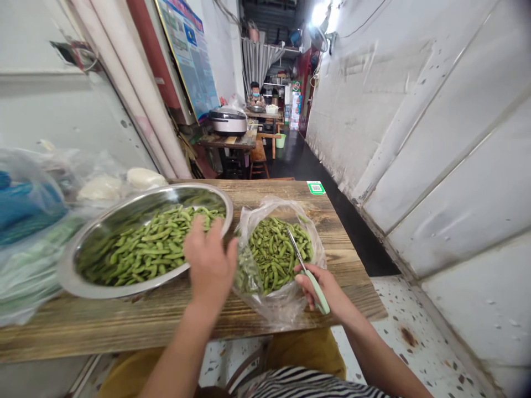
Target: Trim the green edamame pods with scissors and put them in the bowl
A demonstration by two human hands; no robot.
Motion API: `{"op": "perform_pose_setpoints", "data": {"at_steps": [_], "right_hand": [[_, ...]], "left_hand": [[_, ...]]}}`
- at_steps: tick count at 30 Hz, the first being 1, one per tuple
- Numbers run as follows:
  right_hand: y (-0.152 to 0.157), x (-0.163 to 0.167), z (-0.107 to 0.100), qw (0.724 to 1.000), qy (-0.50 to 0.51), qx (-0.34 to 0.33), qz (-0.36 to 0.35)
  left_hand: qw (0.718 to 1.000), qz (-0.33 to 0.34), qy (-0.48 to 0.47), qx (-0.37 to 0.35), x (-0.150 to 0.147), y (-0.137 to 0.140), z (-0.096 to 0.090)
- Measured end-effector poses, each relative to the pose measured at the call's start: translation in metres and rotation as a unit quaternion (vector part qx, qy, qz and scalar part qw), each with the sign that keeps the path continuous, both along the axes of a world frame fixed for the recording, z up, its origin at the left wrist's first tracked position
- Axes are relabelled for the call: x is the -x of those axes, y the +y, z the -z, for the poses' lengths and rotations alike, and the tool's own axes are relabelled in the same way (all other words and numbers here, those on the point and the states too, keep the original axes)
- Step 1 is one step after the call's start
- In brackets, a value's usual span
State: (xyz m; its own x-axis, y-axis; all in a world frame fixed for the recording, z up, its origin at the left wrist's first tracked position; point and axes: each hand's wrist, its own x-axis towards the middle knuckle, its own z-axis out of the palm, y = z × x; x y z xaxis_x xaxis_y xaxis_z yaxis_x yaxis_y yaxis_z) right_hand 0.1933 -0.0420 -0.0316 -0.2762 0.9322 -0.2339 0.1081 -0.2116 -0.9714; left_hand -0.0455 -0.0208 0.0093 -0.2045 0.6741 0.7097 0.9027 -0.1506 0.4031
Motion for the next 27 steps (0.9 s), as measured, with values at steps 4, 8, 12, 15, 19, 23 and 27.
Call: {"op": "perform_pose_setpoints", "data": {"at_steps": [4,8,12,15,19,23,27], "right_hand": [[-0.002,0.001,0.000,1.000,0.002,-0.012,-0.005],[-0.003,0.000,0.000,1.000,-0.003,-0.015,-0.021],[-0.004,-0.002,0.001,0.999,-0.024,0.004,-0.036],[-0.005,-0.005,0.000,0.996,-0.041,0.009,-0.082],[-0.007,-0.008,-0.004,0.987,-0.059,-0.017,-0.151],[-0.008,-0.009,-0.005,0.985,-0.062,-0.029,-0.156],[-0.008,-0.009,-0.006,0.985,-0.062,-0.025,-0.159]], "left_hand": [[0.979,0.128,0.081,0.133,-0.048,-0.018,0.028],[0.969,0.142,0.090,0.182,-0.064,-0.022,0.042],[0.965,0.146,0.002,0.215,-0.056,-0.015,0.041],[0.962,0.132,-0.082,0.222,-0.051,-0.011,0.036],[0.938,0.175,-0.171,0.245,-0.048,-0.009,0.030],[0.908,0.218,-0.246,0.259,-0.047,-0.009,0.031],[0.893,0.223,-0.295,0.257,-0.046,-0.009,0.032]]}}
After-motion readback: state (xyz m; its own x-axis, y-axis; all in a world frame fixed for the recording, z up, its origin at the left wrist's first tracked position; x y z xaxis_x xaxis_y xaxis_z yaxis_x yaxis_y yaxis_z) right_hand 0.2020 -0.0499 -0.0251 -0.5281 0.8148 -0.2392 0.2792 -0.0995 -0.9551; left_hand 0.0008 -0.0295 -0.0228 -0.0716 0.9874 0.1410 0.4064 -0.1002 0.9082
